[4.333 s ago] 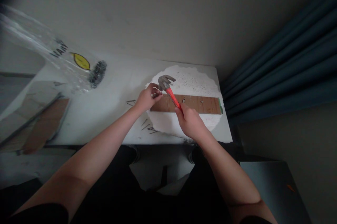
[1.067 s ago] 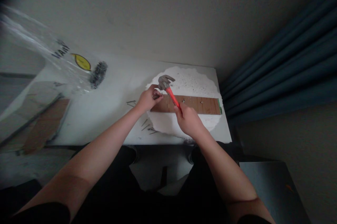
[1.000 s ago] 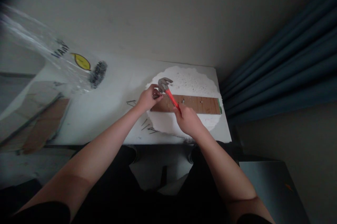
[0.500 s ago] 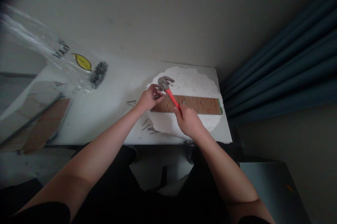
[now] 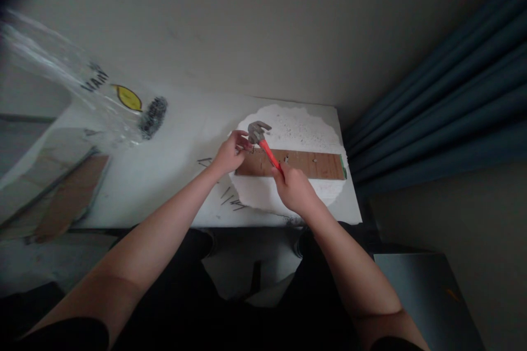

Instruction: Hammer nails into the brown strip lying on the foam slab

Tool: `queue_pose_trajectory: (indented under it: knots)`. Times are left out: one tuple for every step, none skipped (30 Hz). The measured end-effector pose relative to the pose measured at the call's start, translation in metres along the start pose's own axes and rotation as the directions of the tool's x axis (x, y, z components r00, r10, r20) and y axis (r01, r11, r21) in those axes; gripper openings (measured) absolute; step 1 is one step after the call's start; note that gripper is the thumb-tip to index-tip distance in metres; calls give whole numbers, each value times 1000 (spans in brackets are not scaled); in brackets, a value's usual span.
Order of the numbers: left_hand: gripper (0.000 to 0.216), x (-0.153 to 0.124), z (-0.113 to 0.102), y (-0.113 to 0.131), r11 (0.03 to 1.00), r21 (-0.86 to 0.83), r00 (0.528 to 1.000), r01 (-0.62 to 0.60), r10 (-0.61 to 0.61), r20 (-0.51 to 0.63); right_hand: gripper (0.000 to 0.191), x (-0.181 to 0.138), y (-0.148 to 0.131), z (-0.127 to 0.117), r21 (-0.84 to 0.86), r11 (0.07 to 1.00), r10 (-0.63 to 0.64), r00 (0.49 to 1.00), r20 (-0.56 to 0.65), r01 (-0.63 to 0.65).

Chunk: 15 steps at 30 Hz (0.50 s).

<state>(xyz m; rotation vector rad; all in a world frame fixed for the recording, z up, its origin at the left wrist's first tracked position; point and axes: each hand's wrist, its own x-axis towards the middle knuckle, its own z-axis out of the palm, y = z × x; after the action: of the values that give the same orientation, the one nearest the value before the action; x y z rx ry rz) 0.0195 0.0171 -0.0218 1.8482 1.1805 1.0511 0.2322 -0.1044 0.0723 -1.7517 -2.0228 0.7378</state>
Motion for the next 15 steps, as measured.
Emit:
queue_pose_trajectory:
  knots:
    - [50, 0, 0, 0, 1000, -3, 1000, 3, -3, 3, 27, 0, 0, 0, 12, 1000, 1, 1000, -2, -1]
    - [49, 0, 0, 0, 1000, -3, 1000, 6, -6, 5, 27, 0, 0, 0, 11, 1000, 3, 1000, -2, -3]
    - [49, 0, 0, 0, 1000, 0, 1000, 10, -10, 7, 27, 0, 0, -1, -2, 1000, 7, 1000, -3, -7]
    - [48, 0, 0, 0, 1000, 3, 1000, 14, -14, 5, 26, 0, 0, -1, -20, 1000, 9, 1000, -1, -9]
    - [48, 0, 0, 0, 1000, 5, 1000, 17, -17, 2, 26, 0, -1, -1, -32, 999, 9, 1000, 5, -9]
    - [48, 0, 0, 0, 1000, 5, 1000, 17, -17, 0, 26, 0, -1, -1, -32, 999, 8, 1000, 10, -8]
    - [48, -1, 0, 0, 1000, 5, 1000, 14, -14, -1, 26, 1, 0, -1, -22, 1000, 9, 1000, 10, -8]
    - [48, -1, 0, 1, 1000, 5, 1000, 8, -8, 3, 26, 1, 0, -1, -6, 1000, 12, 1000, 7, -12]
    - [48, -1, 0, 1, 1000, 7, 1000, 1, -1, 9, 27, 1, 0, -1, 11, 1000, 15, 1000, 6, -15]
    - [48, -2, 0, 2, 1000, 12, 1000, -5, 5, 16, 28, 1, 1, -1, 21, 1000, 17, 1000, 6, -17]
    - [48, -2, 1, 3, 1000, 18, 1000, -7, 7, 22, 29, 1, 1, -1, 20, 1000, 17, 1000, 6, -17]
    - [48, -2, 1, 3, 1000, 26, 1000, -3, 3, 21, 29, 1, 1, 0, 12, 1000, 15, 1000, 7, -15]
    - [47, -3, 2, 4, 999, 35, 1000, 5, -6, 17, 29, 0, 1, 0, 1, 1000, 8, 1000, 11, -8]
    - [46, -3, 2, 4, 999, 44, 1000, 16, -16, 9, 28, 0, 1, 0, -7, 1000, -1, 1000, 15, 2]
    - [45, -3, 3, 4, 998, 53, 1000, 26, -26, 2, 28, 0, 1, 0, -9, 1000, -9, 1000, 16, 9]
